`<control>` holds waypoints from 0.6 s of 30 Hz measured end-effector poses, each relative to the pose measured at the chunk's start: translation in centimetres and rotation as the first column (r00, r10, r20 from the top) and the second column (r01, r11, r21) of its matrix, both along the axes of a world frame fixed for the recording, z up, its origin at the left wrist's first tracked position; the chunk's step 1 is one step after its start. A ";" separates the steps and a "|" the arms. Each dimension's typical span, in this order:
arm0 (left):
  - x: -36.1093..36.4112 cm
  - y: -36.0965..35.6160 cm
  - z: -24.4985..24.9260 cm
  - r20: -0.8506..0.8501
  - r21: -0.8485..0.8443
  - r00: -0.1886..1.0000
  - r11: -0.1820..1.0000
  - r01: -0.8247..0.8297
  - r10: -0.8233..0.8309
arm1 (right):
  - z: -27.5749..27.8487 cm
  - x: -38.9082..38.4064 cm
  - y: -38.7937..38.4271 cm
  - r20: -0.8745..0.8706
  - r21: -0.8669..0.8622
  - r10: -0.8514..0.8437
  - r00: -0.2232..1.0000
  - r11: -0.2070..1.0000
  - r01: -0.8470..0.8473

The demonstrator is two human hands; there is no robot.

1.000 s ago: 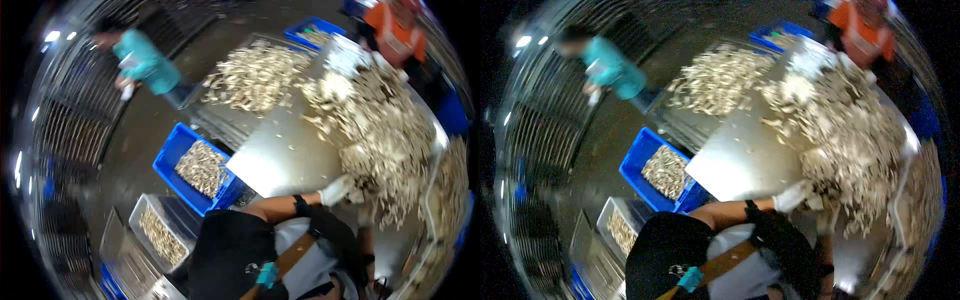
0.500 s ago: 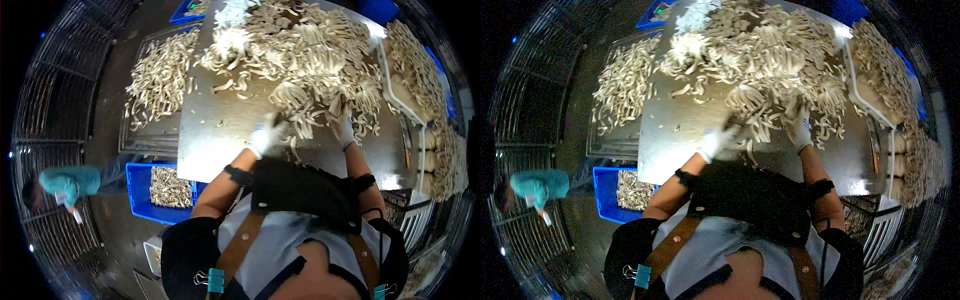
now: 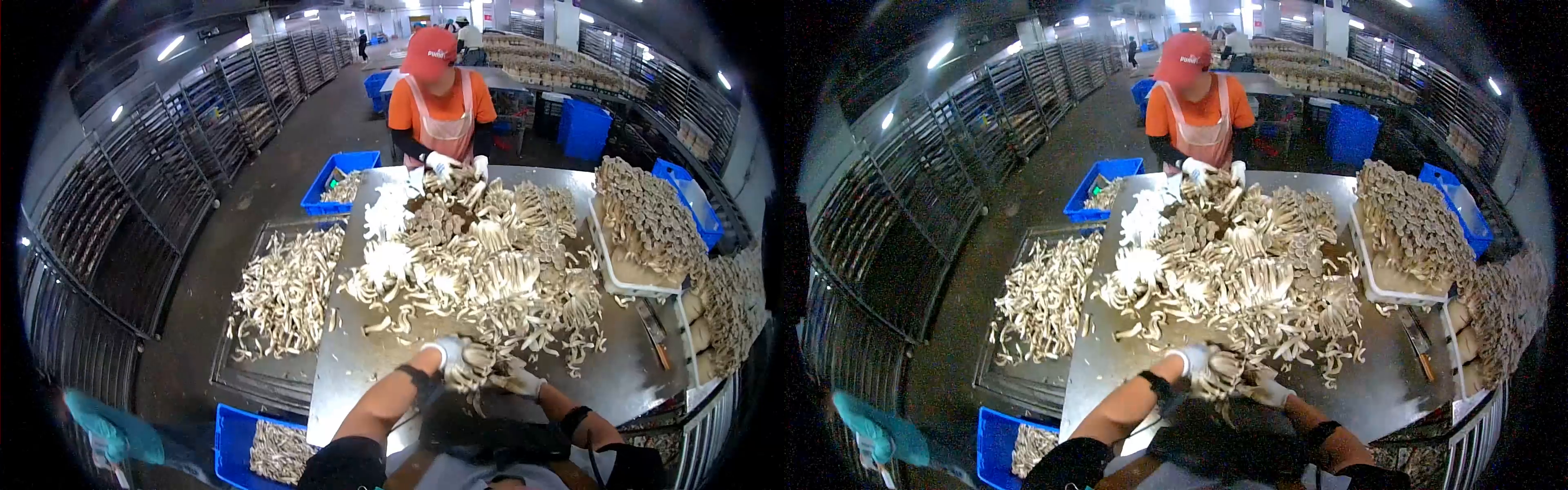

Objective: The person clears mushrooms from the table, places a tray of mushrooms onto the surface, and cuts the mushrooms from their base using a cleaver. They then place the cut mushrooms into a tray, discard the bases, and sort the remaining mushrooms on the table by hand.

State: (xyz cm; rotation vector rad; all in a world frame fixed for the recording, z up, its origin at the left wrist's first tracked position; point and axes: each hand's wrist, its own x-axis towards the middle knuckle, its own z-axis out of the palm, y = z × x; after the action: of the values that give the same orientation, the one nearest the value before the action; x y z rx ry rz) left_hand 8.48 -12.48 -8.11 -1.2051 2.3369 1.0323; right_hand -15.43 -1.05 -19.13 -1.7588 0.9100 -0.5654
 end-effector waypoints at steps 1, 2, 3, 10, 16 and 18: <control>-0.1 1.3 -0.3 -0.034 -0.062 0.999 0.998 0.031 -0.033 | -0.4 0.1 -0.1 -0.081 -0.076 -0.011 0.997 0.997 0.004; -0.2 2.3 1.1 -0.056 -0.063 0.998 0.998 0.001 -0.005 | -1.1 1.0 -0.5 0.102 0.013 -0.095 0.990 0.995 0.095; -0.2 3.2 2.7 -0.079 -0.064 0.997 0.998 -0.028 0.023 | -0.2 2.4 -0.6 0.275 0.115 -0.192 0.942 0.979 0.166; 1.2 8.0 -2.8 -0.579 0.617 0.553 0.765 -0.184 0.600 | 11.6 6.9 0.2 -0.144 0.076 -0.455 0.879 0.880 0.469; 2.9 10.3 -6.4 -0.646 0.709 0.019 0.610 -0.354 0.763 | 12.1 5.7 0.8 -0.469 -0.229 -0.458 0.755 0.889 0.397; 2.6 11.5 0.3 -0.304 0.952 -0.335 0.274 -0.135 0.892 | 16.4 5.7 2.0 -0.647 -0.156 -0.415 0.639 0.893 0.422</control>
State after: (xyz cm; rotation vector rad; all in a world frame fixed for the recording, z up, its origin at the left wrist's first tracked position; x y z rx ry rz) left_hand 11.07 -1.02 -7.79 -1.7317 0.8307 3.7158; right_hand -9.70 0.94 -2.68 -1.7596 1.8679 -0.1864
